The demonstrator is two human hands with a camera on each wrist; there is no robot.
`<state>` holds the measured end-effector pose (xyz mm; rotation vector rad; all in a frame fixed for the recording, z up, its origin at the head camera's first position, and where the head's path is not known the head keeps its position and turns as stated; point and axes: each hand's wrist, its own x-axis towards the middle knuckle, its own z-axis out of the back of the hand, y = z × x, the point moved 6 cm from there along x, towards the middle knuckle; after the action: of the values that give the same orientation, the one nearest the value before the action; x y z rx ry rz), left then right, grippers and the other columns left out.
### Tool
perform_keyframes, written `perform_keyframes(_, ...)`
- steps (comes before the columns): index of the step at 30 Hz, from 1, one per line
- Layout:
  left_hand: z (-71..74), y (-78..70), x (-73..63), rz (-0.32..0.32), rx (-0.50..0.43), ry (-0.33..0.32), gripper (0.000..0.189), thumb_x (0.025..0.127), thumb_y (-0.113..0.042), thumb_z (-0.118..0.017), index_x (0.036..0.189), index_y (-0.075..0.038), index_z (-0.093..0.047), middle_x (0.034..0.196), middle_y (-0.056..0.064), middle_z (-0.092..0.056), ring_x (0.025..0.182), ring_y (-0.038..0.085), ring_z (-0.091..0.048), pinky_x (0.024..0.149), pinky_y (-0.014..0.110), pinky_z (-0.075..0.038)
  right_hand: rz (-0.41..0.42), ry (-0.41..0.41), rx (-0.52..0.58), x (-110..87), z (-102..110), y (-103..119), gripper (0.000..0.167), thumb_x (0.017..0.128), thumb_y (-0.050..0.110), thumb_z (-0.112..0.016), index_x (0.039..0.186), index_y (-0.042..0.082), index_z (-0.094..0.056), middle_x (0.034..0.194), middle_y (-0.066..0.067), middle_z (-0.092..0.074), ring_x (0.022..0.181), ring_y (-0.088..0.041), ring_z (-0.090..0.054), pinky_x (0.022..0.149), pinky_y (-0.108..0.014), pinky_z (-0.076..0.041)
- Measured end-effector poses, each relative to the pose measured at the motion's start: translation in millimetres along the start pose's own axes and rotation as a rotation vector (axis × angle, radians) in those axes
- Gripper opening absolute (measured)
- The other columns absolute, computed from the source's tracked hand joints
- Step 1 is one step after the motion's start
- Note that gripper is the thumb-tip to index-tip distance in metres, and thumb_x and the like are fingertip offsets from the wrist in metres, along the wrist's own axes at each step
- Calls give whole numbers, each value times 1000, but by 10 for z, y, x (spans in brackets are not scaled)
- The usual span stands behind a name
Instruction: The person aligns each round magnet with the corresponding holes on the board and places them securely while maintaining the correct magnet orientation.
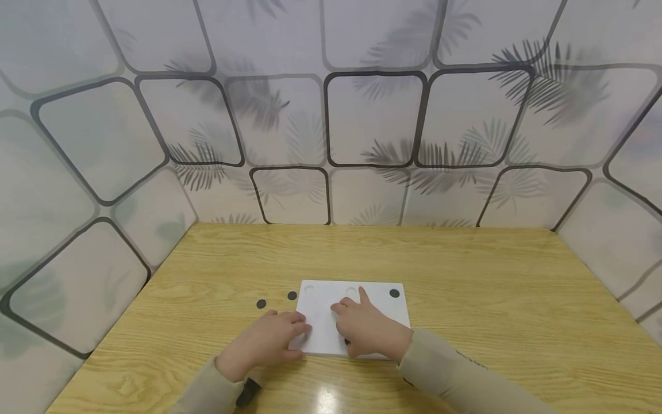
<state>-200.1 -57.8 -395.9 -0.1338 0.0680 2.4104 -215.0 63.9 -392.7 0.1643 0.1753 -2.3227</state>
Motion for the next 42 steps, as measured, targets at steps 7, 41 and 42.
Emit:
perform_keyframes(7, 0, 3, 0, 9, 9, 13, 41, 76, -46, -63, 109, -22, -61, 112, -2, -55, 100, 14, -53, 81, 41, -43, -2, -4, -5, 0, 1, -4, 18, 61, 24, -75, 60, 17, -59, 125, -6, -47, 115, -24, -40, 90, -64, -23)
perform_keyframes(41, 6, -7, -12, -5, 7, -2, 40, 76, -44, -64, 108, -21, -61, 109, -3, -55, 96, 13, -53, 80, 39, -43, 41, -400, 290, -422, 358, -309, 28, 76, 14, -66, 101, 3, -59, 97, -4, -60, 87, -20, -56, 75, -39, -45)
perform_keyframes(42, 8, -7, -13, -7, 6, -5, 40, 76, -44, -64, 108, -21, -61, 108, -3, -56, 96, 13, -53, 79, 39, -43, 37, -402, 295, -435, 359, -315, 28, 76, 14, -66, 101, 3, -59, 97, -4, -59, 87, -20, -56, 75, -40, -45)
